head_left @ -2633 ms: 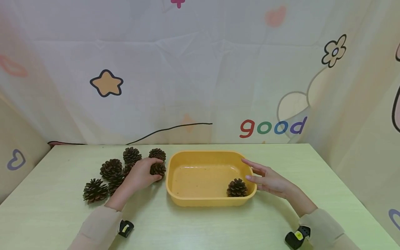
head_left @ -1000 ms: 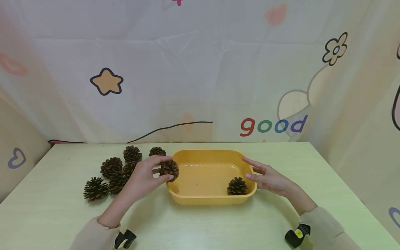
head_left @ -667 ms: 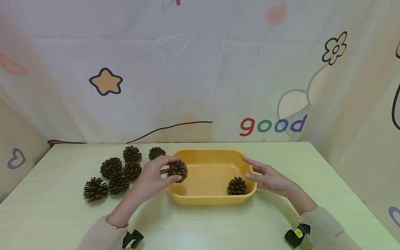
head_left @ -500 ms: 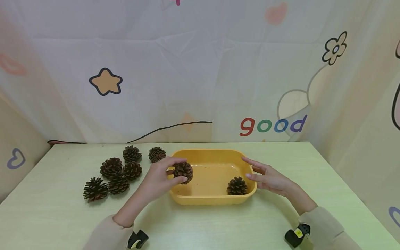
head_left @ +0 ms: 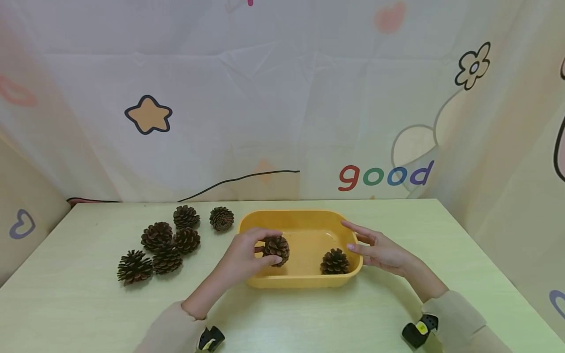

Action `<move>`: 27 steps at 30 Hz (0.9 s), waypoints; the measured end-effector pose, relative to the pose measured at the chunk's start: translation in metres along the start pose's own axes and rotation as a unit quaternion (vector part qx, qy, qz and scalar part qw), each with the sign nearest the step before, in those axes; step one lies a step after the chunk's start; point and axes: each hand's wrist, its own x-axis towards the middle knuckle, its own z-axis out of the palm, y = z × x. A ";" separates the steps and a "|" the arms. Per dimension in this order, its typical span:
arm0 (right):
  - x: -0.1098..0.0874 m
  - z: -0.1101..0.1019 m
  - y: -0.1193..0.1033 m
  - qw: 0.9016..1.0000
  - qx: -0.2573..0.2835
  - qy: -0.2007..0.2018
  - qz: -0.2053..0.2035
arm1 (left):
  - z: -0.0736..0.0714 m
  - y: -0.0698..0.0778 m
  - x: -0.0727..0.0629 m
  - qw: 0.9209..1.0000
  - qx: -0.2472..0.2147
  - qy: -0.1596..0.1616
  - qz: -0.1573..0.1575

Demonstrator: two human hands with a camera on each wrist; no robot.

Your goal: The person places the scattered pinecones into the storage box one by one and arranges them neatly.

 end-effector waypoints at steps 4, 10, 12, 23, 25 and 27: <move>0.000 0.000 -0.001 1.000 -0.002 0.002 -0.001 | 0.005 0.000 0.002 1.000 -0.001 -0.015 0.003; 0.001 0.000 -0.001 1.000 -0.001 0.004 0.001 | 0.013 -0.001 0.005 0.999 0.014 -0.029 0.006; 0.001 0.000 -0.001 1.000 -0.001 0.003 0.000 | 0.015 -0.001 0.006 0.999 0.018 -0.032 0.010; 0.001 -0.001 0.000 1.000 0.003 0.000 0.000 | 0.030 0.004 0.015 0.996 0.013 -0.083 0.001; 0.001 -0.001 0.001 1.000 0.002 0.000 0.000 | 0.032 0.006 0.016 0.996 0.020 -0.088 -0.003; 0.001 -0.001 0.001 1.000 0.001 0.001 0.000 | 0.034 0.007 0.017 0.995 0.026 -0.094 -0.003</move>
